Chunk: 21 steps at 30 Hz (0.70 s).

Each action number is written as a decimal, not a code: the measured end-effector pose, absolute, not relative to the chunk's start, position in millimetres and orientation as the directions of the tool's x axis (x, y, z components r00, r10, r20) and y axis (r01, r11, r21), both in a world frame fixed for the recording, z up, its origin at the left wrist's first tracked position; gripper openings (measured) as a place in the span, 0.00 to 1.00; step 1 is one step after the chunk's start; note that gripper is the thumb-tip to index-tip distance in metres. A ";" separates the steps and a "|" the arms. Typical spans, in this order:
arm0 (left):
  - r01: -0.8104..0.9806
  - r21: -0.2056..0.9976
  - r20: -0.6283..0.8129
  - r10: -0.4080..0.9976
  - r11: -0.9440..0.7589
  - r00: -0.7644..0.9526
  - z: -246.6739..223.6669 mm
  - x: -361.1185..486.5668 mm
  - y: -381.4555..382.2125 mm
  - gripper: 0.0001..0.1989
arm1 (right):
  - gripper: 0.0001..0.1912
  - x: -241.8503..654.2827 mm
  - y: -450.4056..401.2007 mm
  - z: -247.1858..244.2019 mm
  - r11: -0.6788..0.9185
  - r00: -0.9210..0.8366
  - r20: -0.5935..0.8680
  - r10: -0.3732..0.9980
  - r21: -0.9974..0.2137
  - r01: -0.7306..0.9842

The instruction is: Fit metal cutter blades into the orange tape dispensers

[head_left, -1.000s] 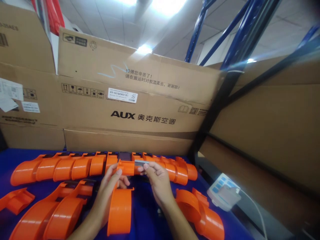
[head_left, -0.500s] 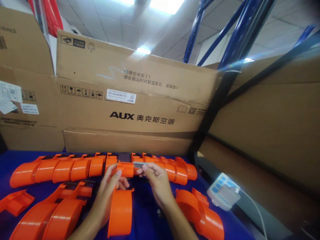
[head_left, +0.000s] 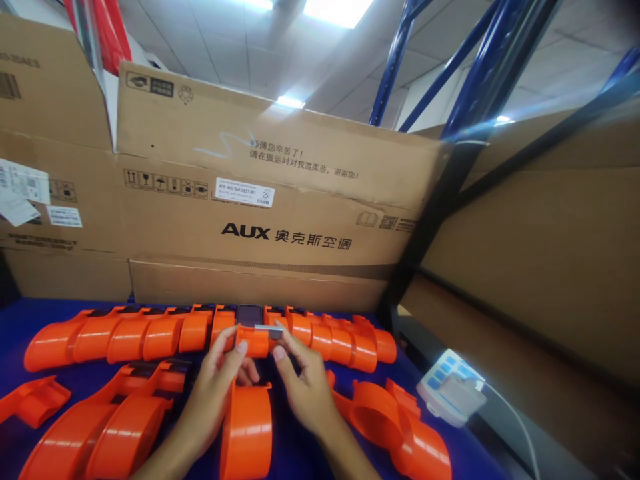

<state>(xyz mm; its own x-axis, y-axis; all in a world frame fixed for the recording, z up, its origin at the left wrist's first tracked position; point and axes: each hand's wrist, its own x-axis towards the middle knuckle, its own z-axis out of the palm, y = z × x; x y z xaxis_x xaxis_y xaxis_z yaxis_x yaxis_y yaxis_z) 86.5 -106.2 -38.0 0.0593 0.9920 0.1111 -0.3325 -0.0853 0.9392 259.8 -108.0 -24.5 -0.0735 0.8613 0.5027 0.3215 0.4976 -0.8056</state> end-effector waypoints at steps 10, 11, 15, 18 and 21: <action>-0.417 0.909 0.029 0.997 0.007 0.078 -39.5 89.3 -109.7 0.27 | 0.38 261.6 -114.4 -25.8 0.667 -0.301 0.620 0.725 -0.522 0.532; -0.414 0.910 0.016 0.997 0.016 0.075 -40.0 89.5 -109.0 0.28 | 0.39 262.6 -114.0 -25.6 0.669 -0.326 0.610 0.723 -0.499 0.551; -0.350 0.937 0.033 0.998 -0.015 0.047 -38.7 88.9 -106.4 0.30 | 0.44 267.1 -113.0 -25.9 0.668 -0.392 0.572 0.721 -0.423 0.612; -0.395 0.918 0.002 0.997 0.030 0.080 -32.7 87.7 -107.1 0.28 | 0.42 269.4 -112.7 -25.3 0.658 -0.364 0.584 0.726 -0.434 0.616; -0.536 0.835 -0.072 0.991 0.123 0.116 -24.9 84.3 -106.2 0.19 | 0.32 272.2 -109.8 -21.4 0.635 -0.282 0.602 0.747 -0.521 0.571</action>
<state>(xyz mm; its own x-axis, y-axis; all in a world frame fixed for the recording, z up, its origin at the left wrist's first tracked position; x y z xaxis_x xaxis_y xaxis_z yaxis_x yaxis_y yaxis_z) 84.3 -106.2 -24.9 0.1159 0.9907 -0.0716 -0.5358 0.1231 0.8353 272.2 -109.8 -21.4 -0.2823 0.7471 0.6018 0.5706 0.6351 -0.5207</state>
